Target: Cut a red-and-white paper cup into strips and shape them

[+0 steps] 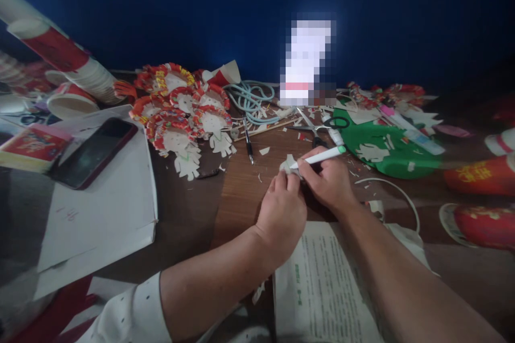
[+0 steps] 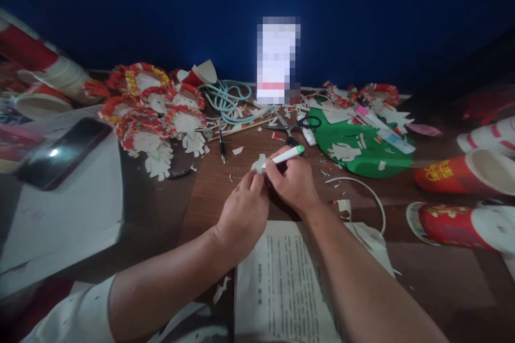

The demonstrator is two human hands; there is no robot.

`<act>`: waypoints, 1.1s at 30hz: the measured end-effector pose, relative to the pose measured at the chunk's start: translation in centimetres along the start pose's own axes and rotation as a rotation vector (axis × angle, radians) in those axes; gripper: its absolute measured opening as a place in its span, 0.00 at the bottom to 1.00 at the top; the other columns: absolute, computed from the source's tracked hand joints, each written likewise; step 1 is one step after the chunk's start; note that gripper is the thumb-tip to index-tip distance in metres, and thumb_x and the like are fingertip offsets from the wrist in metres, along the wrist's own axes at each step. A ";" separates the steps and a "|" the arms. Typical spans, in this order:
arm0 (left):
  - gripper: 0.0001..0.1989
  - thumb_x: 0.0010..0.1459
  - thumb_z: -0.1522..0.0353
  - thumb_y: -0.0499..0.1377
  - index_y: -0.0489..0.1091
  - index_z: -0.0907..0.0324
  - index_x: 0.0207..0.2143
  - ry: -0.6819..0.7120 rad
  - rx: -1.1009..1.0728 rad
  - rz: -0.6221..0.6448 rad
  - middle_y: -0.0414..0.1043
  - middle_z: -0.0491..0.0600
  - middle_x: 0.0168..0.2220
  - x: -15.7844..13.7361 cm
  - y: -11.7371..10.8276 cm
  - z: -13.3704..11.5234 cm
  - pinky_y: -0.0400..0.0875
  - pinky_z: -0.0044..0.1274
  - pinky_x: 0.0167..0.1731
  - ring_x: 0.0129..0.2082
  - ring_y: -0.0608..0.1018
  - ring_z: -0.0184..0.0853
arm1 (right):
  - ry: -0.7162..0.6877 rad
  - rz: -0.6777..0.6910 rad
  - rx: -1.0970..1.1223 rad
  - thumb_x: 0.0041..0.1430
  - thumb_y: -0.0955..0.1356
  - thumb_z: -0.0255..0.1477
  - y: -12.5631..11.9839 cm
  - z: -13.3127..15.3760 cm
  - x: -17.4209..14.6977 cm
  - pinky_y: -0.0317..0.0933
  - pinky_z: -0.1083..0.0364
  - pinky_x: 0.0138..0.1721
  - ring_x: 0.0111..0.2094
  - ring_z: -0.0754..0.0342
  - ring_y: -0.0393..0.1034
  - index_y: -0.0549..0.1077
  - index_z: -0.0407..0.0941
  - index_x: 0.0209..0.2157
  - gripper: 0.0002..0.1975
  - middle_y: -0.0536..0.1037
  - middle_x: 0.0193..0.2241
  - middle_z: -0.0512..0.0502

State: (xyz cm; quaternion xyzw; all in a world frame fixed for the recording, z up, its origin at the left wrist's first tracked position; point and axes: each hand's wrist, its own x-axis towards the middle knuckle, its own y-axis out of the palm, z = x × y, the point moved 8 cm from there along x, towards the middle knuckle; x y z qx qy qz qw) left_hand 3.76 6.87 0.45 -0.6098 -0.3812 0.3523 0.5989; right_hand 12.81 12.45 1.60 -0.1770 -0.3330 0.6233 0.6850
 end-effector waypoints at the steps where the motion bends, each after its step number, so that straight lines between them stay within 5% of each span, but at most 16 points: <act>1: 0.20 0.62 0.73 0.50 0.68 0.69 0.54 -0.001 0.000 -0.002 0.70 0.60 0.50 0.0 0.0 0.0 0.71 0.29 0.50 0.54 0.70 0.43 | 0.000 0.001 0.003 0.57 0.66 0.34 0.0 0.0 0.0 0.61 0.56 0.30 0.26 0.54 0.70 0.70 0.45 0.29 0.07 0.77 0.25 0.49; 33: 0.20 0.61 0.74 0.50 0.67 0.67 0.55 -0.016 0.007 -0.022 0.69 0.58 0.50 -0.2 0.0 0.1 0.71 0.29 0.50 0.54 0.70 0.41 | 0.043 -0.001 0.003 0.56 0.66 0.35 0.0 -0.1 0.0 0.61 0.55 0.29 0.24 0.54 0.69 0.70 0.45 0.28 0.08 0.77 0.24 0.48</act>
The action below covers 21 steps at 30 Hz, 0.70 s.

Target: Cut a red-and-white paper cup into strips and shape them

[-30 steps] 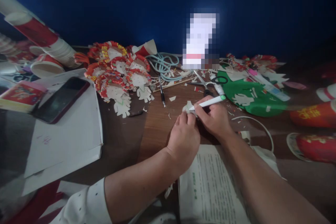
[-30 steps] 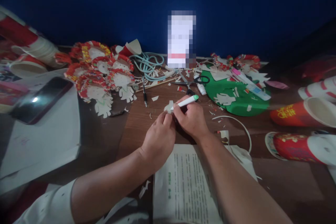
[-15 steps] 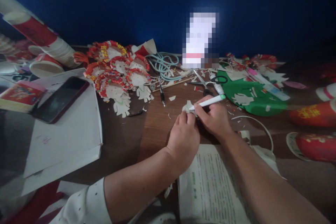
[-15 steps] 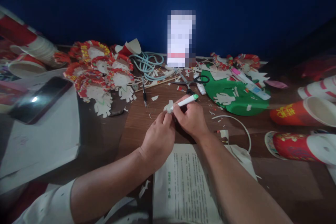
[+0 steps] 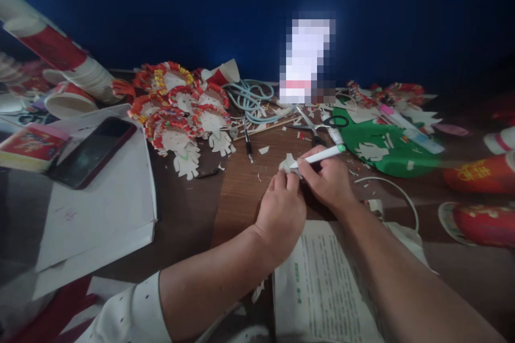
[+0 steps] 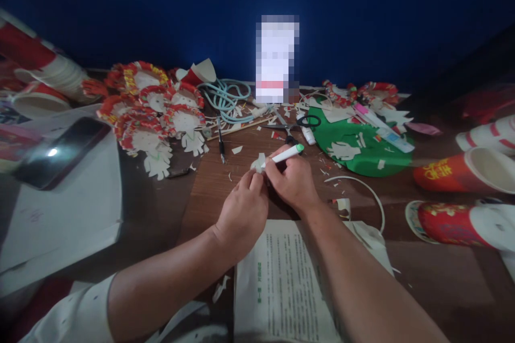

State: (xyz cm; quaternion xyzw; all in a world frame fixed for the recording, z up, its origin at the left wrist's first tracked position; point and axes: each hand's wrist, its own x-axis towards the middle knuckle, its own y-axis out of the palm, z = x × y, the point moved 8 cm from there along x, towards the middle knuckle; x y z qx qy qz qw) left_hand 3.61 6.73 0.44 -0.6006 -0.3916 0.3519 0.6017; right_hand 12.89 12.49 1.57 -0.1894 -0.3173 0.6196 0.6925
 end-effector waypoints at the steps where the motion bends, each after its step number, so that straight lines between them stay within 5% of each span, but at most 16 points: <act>1: 0.20 0.61 0.74 0.50 0.67 0.68 0.55 0.000 0.001 -0.002 0.69 0.58 0.50 0.0 0.0 0.0 0.71 0.28 0.50 0.54 0.70 0.41 | -0.001 -0.002 -0.001 0.56 0.66 0.35 0.0 0.0 0.0 0.61 0.55 0.29 0.24 0.54 0.69 0.70 0.45 0.28 0.08 0.77 0.24 0.48; 10: 0.19 0.61 0.74 0.51 0.68 0.67 0.54 0.000 -0.011 0.007 0.69 0.58 0.50 0.0 0.0 0.0 0.71 0.29 0.51 0.54 0.70 0.41 | -0.014 -0.008 -0.007 0.56 0.66 0.35 0.0 0.0 0.0 0.61 0.55 0.28 0.23 0.54 0.68 0.70 0.45 0.28 0.08 0.76 0.23 0.49; 16: 0.18 0.61 0.75 0.50 0.70 0.67 0.52 0.014 -0.017 0.037 0.69 0.59 0.51 0.1 0.1 -0.1 0.71 0.30 0.50 0.54 0.69 0.42 | -0.012 -0.279 0.010 0.57 0.66 0.36 -2.3 -0.4 -0.5 0.65 0.53 0.33 0.28 0.51 0.70 0.70 0.46 0.28 0.08 0.76 0.26 0.48; 21: 0.18 0.62 0.75 0.50 0.69 0.68 0.52 0.022 -0.014 0.043 0.68 0.59 0.51 0.2 0.1 -0.1 0.71 0.30 0.50 0.55 0.69 0.42 | -0.003 -0.277 -0.001 0.57 0.66 0.36 -2.2 -0.7 -0.4 0.65 0.52 0.34 0.28 0.51 0.71 0.70 0.47 0.28 0.08 0.76 0.25 0.48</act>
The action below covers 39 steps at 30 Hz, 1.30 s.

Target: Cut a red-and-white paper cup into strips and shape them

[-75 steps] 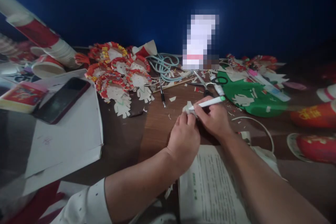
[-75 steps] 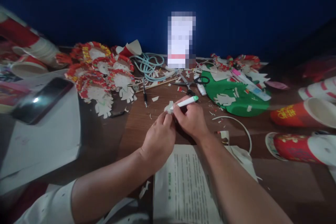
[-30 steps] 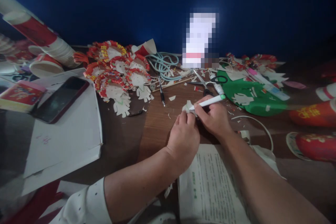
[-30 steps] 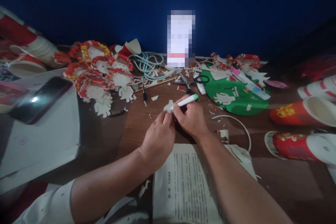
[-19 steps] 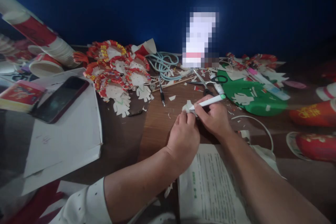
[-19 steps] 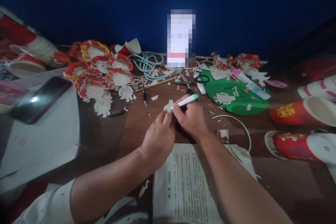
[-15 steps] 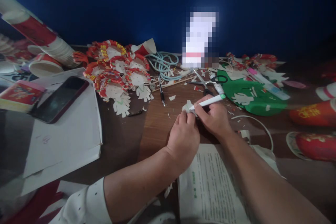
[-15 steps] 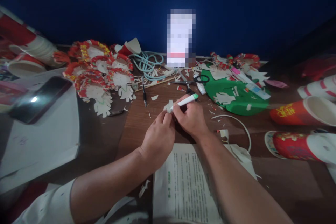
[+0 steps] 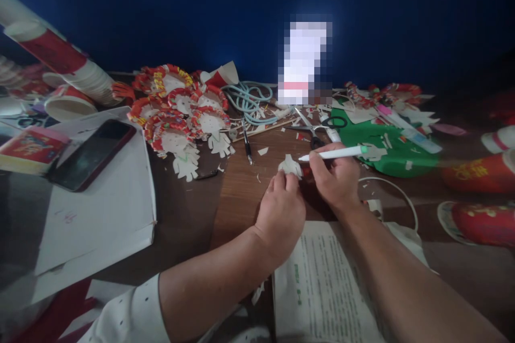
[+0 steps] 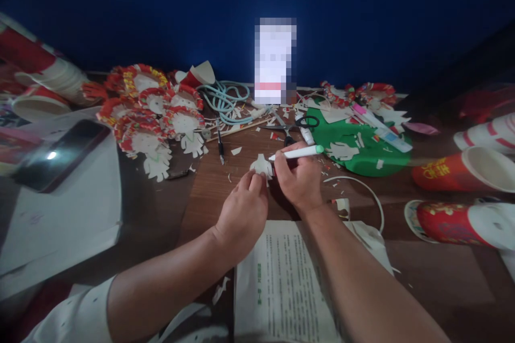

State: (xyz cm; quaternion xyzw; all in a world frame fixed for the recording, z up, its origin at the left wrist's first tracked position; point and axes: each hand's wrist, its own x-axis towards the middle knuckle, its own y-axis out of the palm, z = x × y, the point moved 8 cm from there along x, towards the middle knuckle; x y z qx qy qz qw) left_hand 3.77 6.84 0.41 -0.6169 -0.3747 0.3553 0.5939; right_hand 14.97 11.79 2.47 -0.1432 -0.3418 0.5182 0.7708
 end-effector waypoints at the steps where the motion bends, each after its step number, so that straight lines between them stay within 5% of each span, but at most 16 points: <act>1: 0.18 0.62 0.74 0.50 0.69 0.68 0.52 -0.002 -0.004 -0.002 0.68 0.59 0.51 0.0 0.0 0.0 0.71 0.30 0.50 0.54 0.70 0.42 | -0.001 0.016 0.004 0.57 0.66 0.36 0.2 0.0 0.0 0.65 0.52 0.33 0.28 0.51 0.71 0.70 0.46 0.29 0.08 0.76 0.25 0.48; 39: 0.18 0.63 0.74 0.49 0.70 0.67 0.52 -0.020 0.000 -0.033 0.69 0.57 0.51 -0.1 -0.1 0.0 0.70 0.29 0.51 0.54 0.70 0.41 | -0.061 0.110 -0.033 0.57 0.67 0.35 1.3 0.5 0.2 0.64 0.55 0.33 0.28 0.52 0.71 0.71 0.45 0.29 0.08 0.77 0.26 0.48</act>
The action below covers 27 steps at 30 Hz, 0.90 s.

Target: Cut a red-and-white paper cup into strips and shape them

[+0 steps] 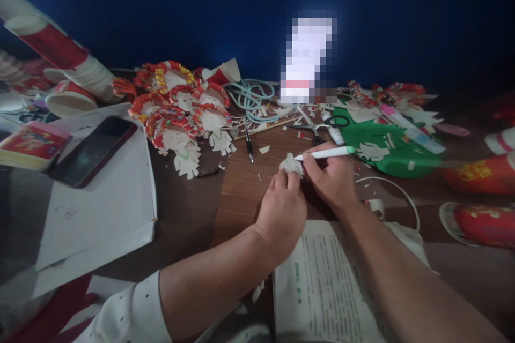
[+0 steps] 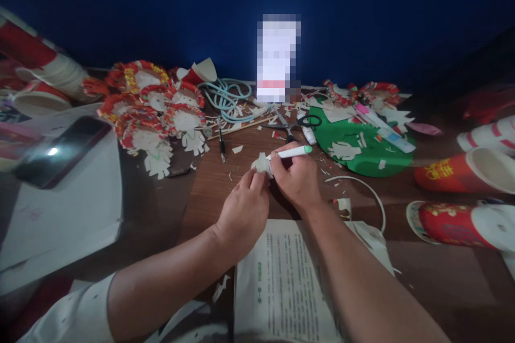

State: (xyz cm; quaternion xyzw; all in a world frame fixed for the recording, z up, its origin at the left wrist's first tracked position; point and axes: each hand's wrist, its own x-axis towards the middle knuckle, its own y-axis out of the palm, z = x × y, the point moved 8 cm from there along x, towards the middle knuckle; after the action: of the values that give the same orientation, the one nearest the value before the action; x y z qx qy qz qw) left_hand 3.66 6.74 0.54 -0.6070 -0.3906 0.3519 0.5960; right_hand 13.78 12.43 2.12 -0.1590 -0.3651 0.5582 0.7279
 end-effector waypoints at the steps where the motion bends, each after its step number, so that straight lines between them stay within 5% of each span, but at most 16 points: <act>1: 0.18 0.63 0.74 0.49 0.70 0.67 0.52 -0.001 0.000 0.000 0.69 0.57 0.51 0.0 0.0 0.0 0.71 0.29 0.51 0.54 0.70 0.41 | 0.000 0.001 -0.003 0.57 0.67 0.35 0.0 0.0 0.0 0.64 0.55 0.33 0.28 0.53 0.71 0.71 0.45 0.29 0.08 0.77 0.26 0.48; 27: 0.18 0.62 0.74 0.49 0.69 0.67 0.53 0.005 -0.006 0.027 0.69 0.58 0.52 0.0 0.1 0.0 0.71 0.29 0.50 0.55 0.69 0.42 | 0.014 0.023 -0.034 0.57 0.66 0.35 0.2 -0.1 0.0 0.64 0.54 0.33 0.28 0.52 0.72 0.71 0.46 0.29 0.08 0.77 0.26 0.48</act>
State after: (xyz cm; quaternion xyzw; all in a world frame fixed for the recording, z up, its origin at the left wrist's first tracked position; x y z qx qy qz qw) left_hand 3.69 6.75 0.42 -0.6147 -0.3820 0.3574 0.5903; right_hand 13.72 12.52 1.88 -0.1794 -0.3673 0.5592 0.7212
